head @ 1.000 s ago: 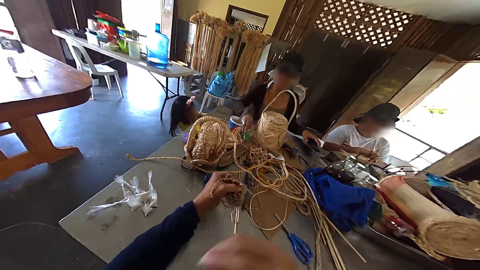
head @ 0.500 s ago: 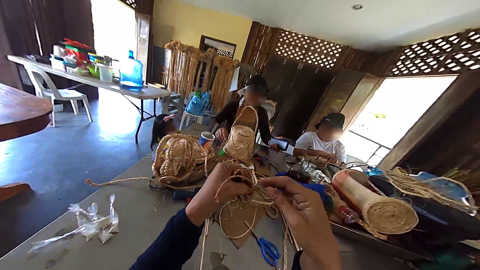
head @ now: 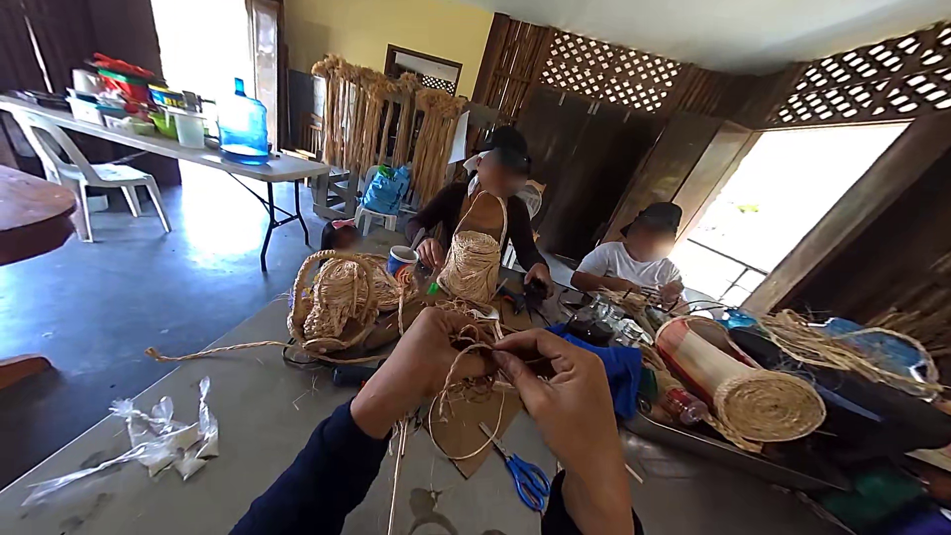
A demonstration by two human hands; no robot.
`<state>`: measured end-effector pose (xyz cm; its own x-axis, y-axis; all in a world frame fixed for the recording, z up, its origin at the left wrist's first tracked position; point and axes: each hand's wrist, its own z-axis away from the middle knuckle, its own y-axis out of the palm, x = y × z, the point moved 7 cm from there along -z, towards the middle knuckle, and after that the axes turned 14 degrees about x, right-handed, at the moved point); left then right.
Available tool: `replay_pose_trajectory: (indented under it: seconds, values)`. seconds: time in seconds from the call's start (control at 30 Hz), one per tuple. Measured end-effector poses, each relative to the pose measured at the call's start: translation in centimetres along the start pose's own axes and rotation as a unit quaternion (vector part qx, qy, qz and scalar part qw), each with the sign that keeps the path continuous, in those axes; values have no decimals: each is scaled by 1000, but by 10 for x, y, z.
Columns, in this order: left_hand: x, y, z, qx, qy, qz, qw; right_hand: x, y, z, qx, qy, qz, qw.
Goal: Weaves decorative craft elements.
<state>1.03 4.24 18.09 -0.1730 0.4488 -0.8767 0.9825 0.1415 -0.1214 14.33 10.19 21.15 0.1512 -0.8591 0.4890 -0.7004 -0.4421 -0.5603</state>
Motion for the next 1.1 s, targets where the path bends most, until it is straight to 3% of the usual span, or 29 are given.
replay_pose_trajectory:
  seconds: [0.4,0.83,1.1]
  values:
    - [7,1,-3,-2,1,61,998,-13,-3,-3,-15,83,-69,994]
    - [15,1,-5,-2,28,108,994,-18,-7,-2,-5,90,-93,992]
    - [18,0,-4,-17,-5,131,991,-22,-4,-4,0,105,-93,990]
